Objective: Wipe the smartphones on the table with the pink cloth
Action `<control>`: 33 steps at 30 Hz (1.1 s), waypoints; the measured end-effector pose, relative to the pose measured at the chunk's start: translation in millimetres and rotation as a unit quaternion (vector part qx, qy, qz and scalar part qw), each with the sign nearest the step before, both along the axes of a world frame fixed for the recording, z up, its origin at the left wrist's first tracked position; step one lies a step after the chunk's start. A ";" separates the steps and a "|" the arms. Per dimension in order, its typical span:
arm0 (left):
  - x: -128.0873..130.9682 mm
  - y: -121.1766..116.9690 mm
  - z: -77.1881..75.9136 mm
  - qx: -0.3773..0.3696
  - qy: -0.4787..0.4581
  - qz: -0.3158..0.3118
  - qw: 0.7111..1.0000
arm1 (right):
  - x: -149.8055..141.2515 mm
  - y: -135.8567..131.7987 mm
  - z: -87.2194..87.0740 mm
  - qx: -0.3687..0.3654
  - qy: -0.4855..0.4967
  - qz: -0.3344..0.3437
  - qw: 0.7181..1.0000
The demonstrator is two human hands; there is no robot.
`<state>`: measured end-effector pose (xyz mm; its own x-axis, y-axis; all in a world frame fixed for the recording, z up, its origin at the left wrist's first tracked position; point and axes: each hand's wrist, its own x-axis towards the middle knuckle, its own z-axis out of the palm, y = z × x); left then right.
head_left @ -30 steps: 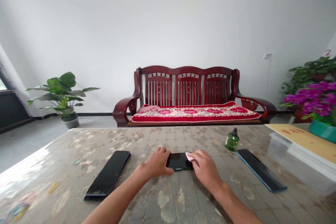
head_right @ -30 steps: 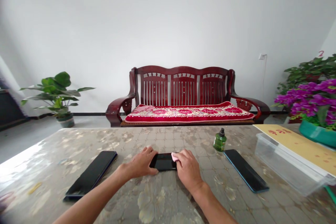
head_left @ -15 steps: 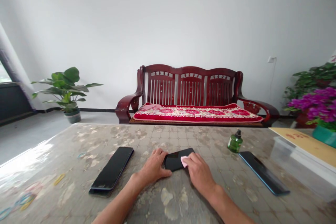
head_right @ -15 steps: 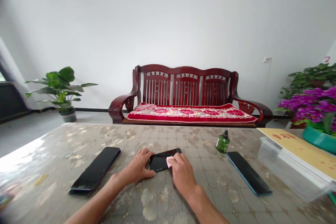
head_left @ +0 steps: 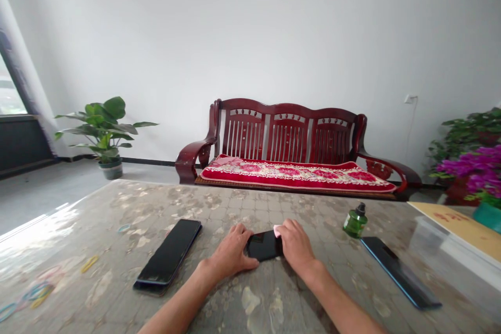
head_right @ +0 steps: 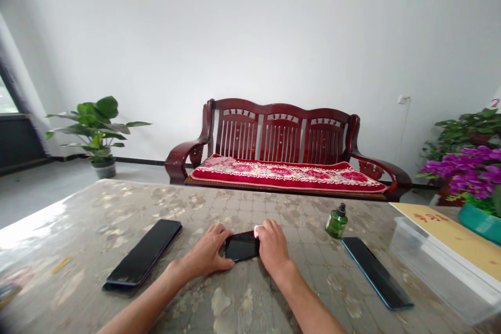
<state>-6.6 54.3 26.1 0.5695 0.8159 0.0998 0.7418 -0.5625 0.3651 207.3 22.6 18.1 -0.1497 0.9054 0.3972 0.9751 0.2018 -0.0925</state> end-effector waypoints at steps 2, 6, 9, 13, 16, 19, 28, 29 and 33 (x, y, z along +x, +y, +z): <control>0.1 0.7 -1.0 0.004 -0.002 -0.003 1.000 | -19.1 -0.3 -1.1 0.000 0.002 0.019 1.000; 0.5 1.4 -1.9 0.008 -0.002 -0.004 1.000 | -28.0 -6.9 -3.3 0.000 0.002 0.053 0.999; 0.9 1.3 -2.2 0.010 0.007 0.000 1.000 | -2.8 -8.5 -2.1 -0.004 0.019 0.027 0.999; 1.6 1.0 -1.8 0.011 0.013 -0.002 1.000 | 24.6 -6.7 -0.1 -0.004 0.030 -0.021 0.999; 1.8 0.3 0.0 0.012 0.015 -0.005 1.000 | 12.9 -10.9 -0.3 -0.002 0.029 -0.018 0.999; 1.6 -1.1 2.4 0.017 0.016 -0.012 1.000 | -12.2 -21.2 -0.9 0.002 0.023 0.021 1.000; 3.7 -7.2 9.4 0.027 0.063 -0.024 0.997 | 18.4 -28.0 -0.6 0.003 0.025 -0.018 1.000; 3.8 -8.0 10.3 0.032 0.069 -0.032 0.997 | 23.5 -26.8 -1.3 0.002 0.030 -0.029 0.999; 3.6 -11.7 12.8 0.068 0.104 -0.078 0.989 | 22.8 -25.4 -3.8 0.002 0.049 -0.044 0.998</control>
